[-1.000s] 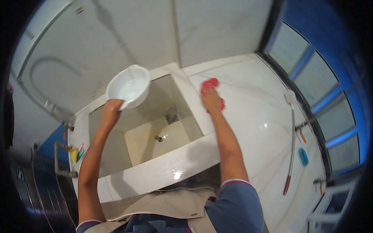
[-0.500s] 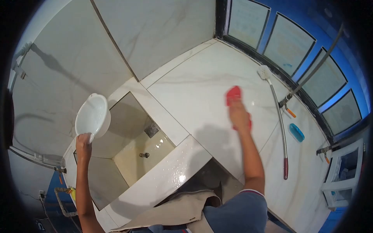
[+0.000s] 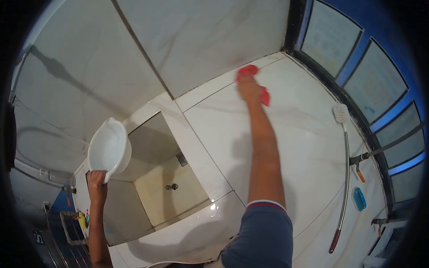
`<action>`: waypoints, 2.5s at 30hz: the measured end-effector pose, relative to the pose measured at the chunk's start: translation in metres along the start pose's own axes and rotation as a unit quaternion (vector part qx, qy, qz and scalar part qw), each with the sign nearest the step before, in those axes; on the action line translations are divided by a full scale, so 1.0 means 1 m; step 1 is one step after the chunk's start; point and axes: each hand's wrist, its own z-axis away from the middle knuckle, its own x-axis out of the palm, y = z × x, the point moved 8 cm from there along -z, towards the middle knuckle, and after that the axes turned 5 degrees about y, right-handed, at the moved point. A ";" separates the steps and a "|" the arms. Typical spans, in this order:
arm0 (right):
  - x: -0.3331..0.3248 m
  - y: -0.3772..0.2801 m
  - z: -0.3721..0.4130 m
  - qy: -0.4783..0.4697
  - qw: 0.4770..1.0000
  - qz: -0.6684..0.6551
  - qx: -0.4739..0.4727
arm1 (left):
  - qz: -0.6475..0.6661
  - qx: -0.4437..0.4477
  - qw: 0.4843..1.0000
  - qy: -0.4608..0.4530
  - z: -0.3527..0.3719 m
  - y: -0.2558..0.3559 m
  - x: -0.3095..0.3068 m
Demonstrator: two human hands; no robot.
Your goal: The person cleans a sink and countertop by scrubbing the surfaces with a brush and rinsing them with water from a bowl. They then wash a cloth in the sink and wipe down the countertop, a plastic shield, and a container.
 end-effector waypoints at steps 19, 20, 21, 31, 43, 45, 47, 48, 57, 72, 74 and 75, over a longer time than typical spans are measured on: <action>-0.134 -0.157 0.212 -0.014 0.979 -0.201 -0.013 | 0.083 0.065 0.992 0.073 0.013 -0.012 -0.017; -0.147 -0.131 0.231 -0.021 0.982 -0.187 0.033 | 0.089 0.078 0.988 0.098 0.016 -0.011 -0.025; -0.162 -0.108 0.250 -0.011 0.985 -0.160 0.069 | 0.102 0.099 0.982 0.125 0.014 -0.006 -0.030; -0.308 0.028 0.533 0.057 0.954 0.039 0.291 | 0.115 0.283 0.947 0.098 0.039 0.092 -0.084; -0.419 0.064 0.716 -0.003 0.938 0.035 0.346 | 0.261 0.474 0.837 0.083 0.135 0.358 -0.204; -0.441 0.083 0.756 0.024 0.947 0.038 0.318 | 0.265 0.505 0.818 0.071 0.162 0.415 -0.226; -0.464 0.106 0.799 0.024 0.940 0.034 0.338 | 0.262 0.536 0.799 0.069 0.192 0.473 -0.256; -0.476 0.119 0.819 0.021 0.938 0.024 0.346 | 0.253 0.556 0.789 0.065 0.210 0.504 -0.270; -0.597 0.249 1.019 0.009 0.904 0.092 0.417 | 0.263 0.676 0.688 0.026 0.363 0.798 -0.399; -0.822 0.399 1.431 0.071 0.819 0.189 0.537 | 0.326 0.668 0.668 0.037 0.593 1.088 -0.580; -0.836 0.411 1.465 0.065 0.807 0.193 0.555 | 0.318 0.652 0.688 0.013 0.616 1.102 -0.596; -0.835 0.419 1.479 0.057 0.814 0.153 0.558 | 0.310 0.643 0.700 -0.013 0.628 1.109 -0.600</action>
